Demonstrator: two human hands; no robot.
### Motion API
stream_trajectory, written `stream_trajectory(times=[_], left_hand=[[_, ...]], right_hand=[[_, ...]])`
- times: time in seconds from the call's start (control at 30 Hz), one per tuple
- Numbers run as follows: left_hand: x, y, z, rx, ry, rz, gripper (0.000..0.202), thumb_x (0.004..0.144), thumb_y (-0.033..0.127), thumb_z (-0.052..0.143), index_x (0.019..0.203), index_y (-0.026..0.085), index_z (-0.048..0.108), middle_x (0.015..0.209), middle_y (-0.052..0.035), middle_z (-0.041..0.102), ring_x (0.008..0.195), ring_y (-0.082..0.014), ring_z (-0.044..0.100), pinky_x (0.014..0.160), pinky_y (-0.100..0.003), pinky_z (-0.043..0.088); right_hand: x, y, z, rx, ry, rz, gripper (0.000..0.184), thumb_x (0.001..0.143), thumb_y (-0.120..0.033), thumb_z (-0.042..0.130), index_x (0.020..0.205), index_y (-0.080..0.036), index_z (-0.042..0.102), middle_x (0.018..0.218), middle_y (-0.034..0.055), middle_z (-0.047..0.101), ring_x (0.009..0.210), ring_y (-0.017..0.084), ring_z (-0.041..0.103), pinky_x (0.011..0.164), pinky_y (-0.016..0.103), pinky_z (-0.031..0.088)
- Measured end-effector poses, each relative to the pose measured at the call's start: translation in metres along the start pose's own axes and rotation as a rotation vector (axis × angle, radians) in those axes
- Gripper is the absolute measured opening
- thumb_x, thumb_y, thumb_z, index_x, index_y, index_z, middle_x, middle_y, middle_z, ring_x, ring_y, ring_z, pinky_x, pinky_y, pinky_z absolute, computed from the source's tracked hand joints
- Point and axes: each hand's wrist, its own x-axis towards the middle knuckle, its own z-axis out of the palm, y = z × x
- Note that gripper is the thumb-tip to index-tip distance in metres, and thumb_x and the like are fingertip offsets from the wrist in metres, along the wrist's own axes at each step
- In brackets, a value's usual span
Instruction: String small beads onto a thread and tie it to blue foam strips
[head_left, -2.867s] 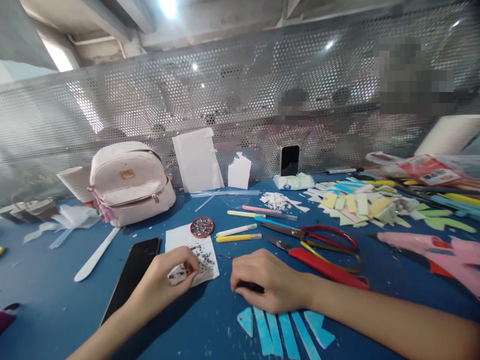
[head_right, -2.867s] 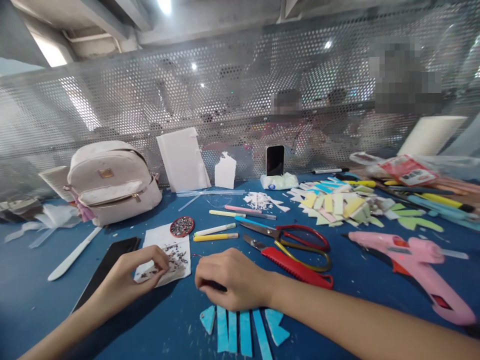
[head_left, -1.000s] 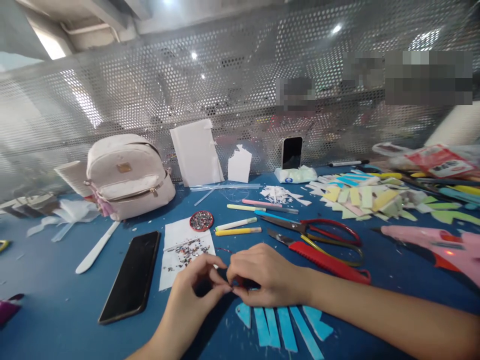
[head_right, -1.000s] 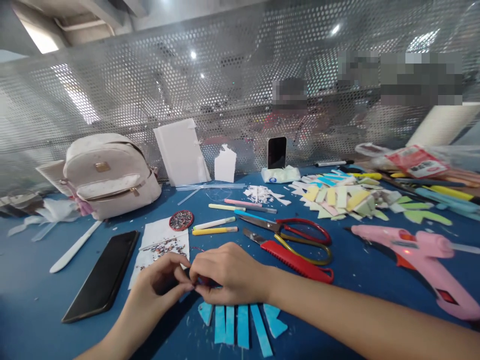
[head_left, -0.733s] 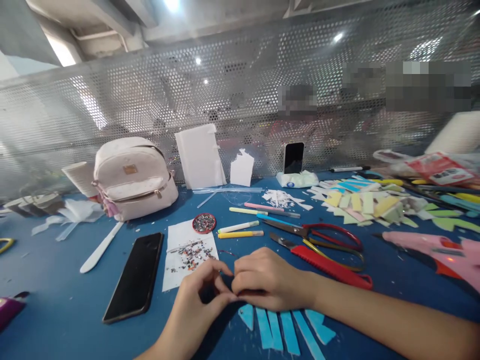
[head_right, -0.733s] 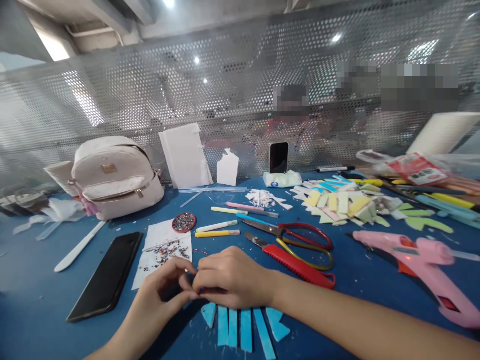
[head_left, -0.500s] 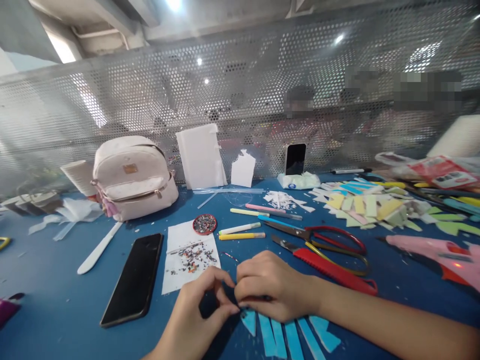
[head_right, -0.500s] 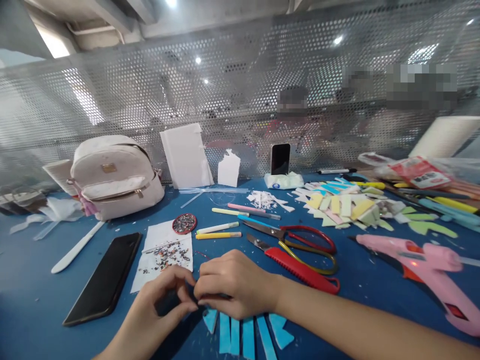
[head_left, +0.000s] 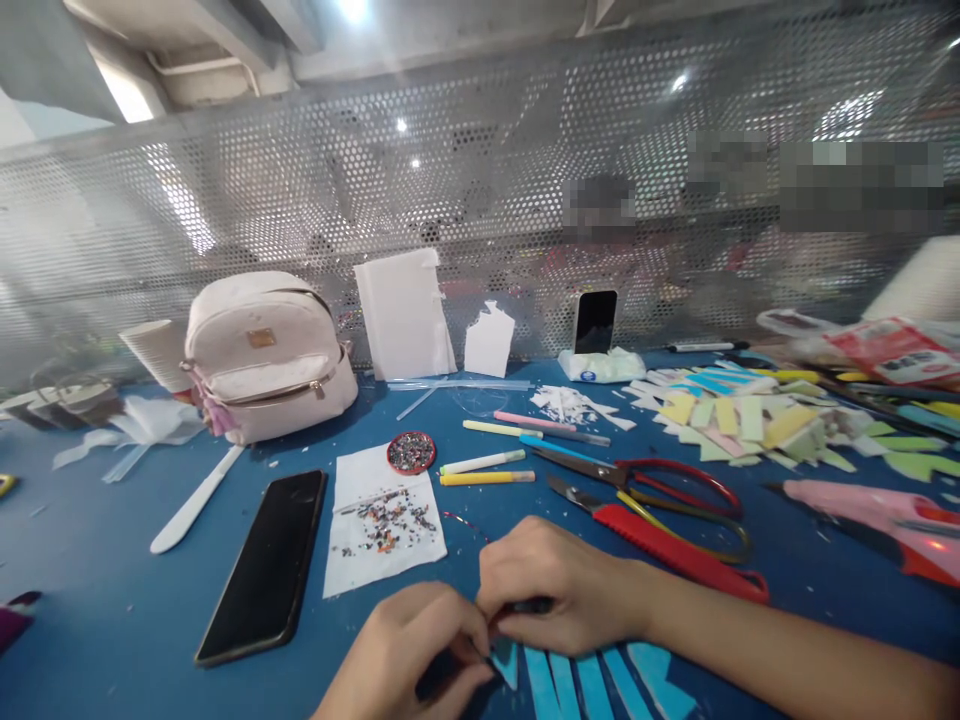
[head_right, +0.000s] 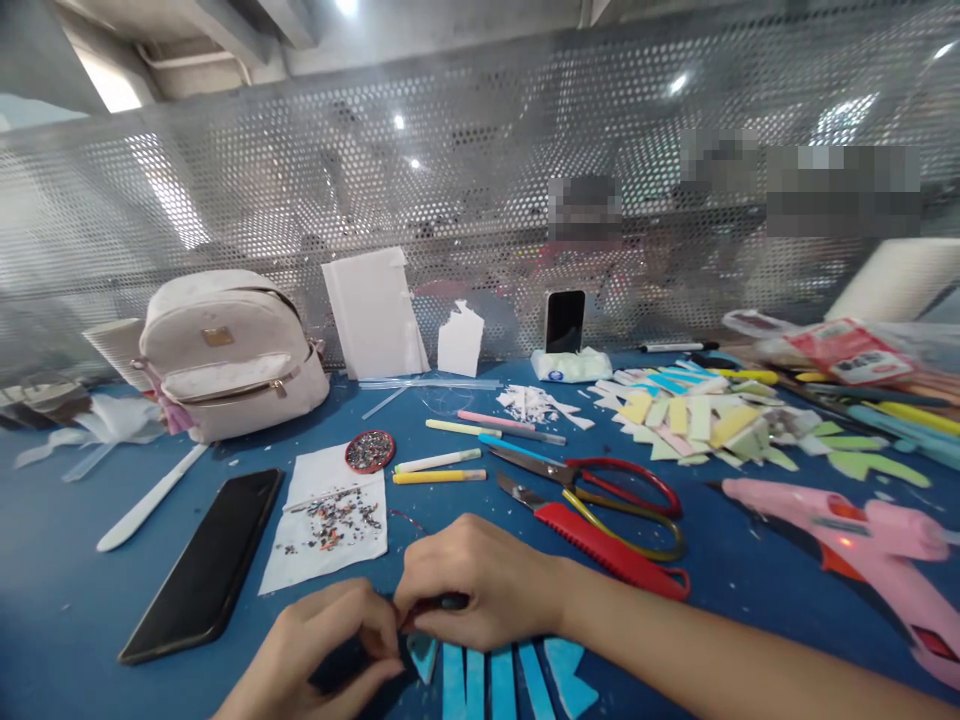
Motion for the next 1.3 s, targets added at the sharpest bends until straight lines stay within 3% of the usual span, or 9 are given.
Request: stream_trajectory(times=[0.17, 0.37, 0.47, 0.6, 0.73, 0.93, 1.3], left_hand=[[0.004, -0.005, -0.013, 0.084, 0.046, 0.007, 0.014, 0.087, 0.01, 0.058, 0.09, 0.023, 0.061, 0.077, -0.0026, 0.07, 0.071, -0.0168, 0.067, 0.066, -0.023, 0.051], [0.014, -0.033, -0.059, 0.223, 0.255, -0.16, 0.01, 0.09, 0.016, 0.054, 0.096, 0.022, 0.059, 0.084, -0.0019, 0.068, 0.074, -0.0164, 0.064, 0.07, -0.025, 0.049], [0.025, -0.052, -0.084, 0.357, 0.221, -0.183, 0.012, 0.089, 0.018, 0.053, 0.099, 0.021, 0.06, 0.093, -0.0036, 0.067, 0.082, -0.0185, 0.064, 0.076, -0.028, 0.048], [0.045, -0.077, -0.104, 0.457, 0.177, -0.204, 0.015, 0.089, 0.016, 0.048, 0.091, 0.019, 0.063, 0.086, -0.0036, 0.068, 0.077, -0.0184, 0.062, 0.073, -0.029, 0.047], [0.066, -0.093, -0.104, 0.475, 0.085, -0.191, 0.014, 0.085, 0.015, 0.054, 0.086, 0.02, 0.067, 0.085, -0.0027, 0.07, 0.078, -0.0182, 0.064, 0.072, -0.027, 0.048], [0.09, -0.098, -0.089, 0.553, -0.013, -0.204, 0.017, 0.083, 0.013, 0.057, 0.079, 0.02, 0.072, 0.083, -0.0041, 0.07, 0.079, -0.0205, 0.064, 0.071, -0.027, 0.046], [0.099, -0.103, -0.087, 0.61, -0.066, -0.238, 0.021, 0.081, 0.01, 0.057, 0.082, 0.021, 0.075, 0.087, -0.0045, 0.072, 0.08, -0.0204, 0.065, 0.07, -0.027, 0.047]], right_hand=[[0.002, -0.003, -0.002, -0.066, -0.018, 0.047, 0.01, 0.09, -0.017, 0.049, 0.087, -0.018, 0.058, 0.075, 0.0018, 0.061, 0.069, 0.014, 0.058, 0.06, 0.024, 0.039], [0.005, -0.007, -0.006, -0.114, 0.037, 0.117, 0.011, 0.092, -0.016, 0.047, 0.087, -0.018, 0.057, 0.078, 0.0019, 0.062, 0.068, 0.013, 0.057, 0.06, 0.024, 0.039], [0.005, -0.007, -0.006, -0.109, 0.054, 0.11, 0.012, 0.092, -0.016, 0.047, 0.086, -0.018, 0.057, 0.077, 0.0019, 0.062, 0.066, 0.013, 0.056, 0.059, 0.023, 0.038], [0.004, -0.006, -0.005, -0.125, 0.06, 0.11, 0.01, 0.091, -0.017, 0.049, 0.087, -0.018, 0.057, 0.077, 0.0008, 0.062, 0.066, 0.012, 0.055, 0.058, 0.023, 0.038], [0.003, -0.005, -0.004, -0.152, 0.045, 0.113, 0.008, 0.091, -0.017, 0.05, 0.087, -0.019, 0.057, 0.077, -0.0003, 0.061, 0.066, 0.012, 0.056, 0.057, 0.023, 0.036], [0.002, -0.005, -0.004, -0.173, 0.022, 0.121, 0.008, 0.092, -0.016, 0.05, 0.089, -0.019, 0.056, 0.079, 0.0009, 0.063, 0.069, 0.013, 0.057, 0.058, 0.023, 0.037], [0.001, -0.004, -0.002, -0.154, 0.047, 0.106, 0.008, 0.092, -0.018, 0.049, 0.088, -0.019, 0.056, 0.079, -0.0001, 0.062, 0.067, 0.012, 0.056, 0.058, 0.023, 0.036]])
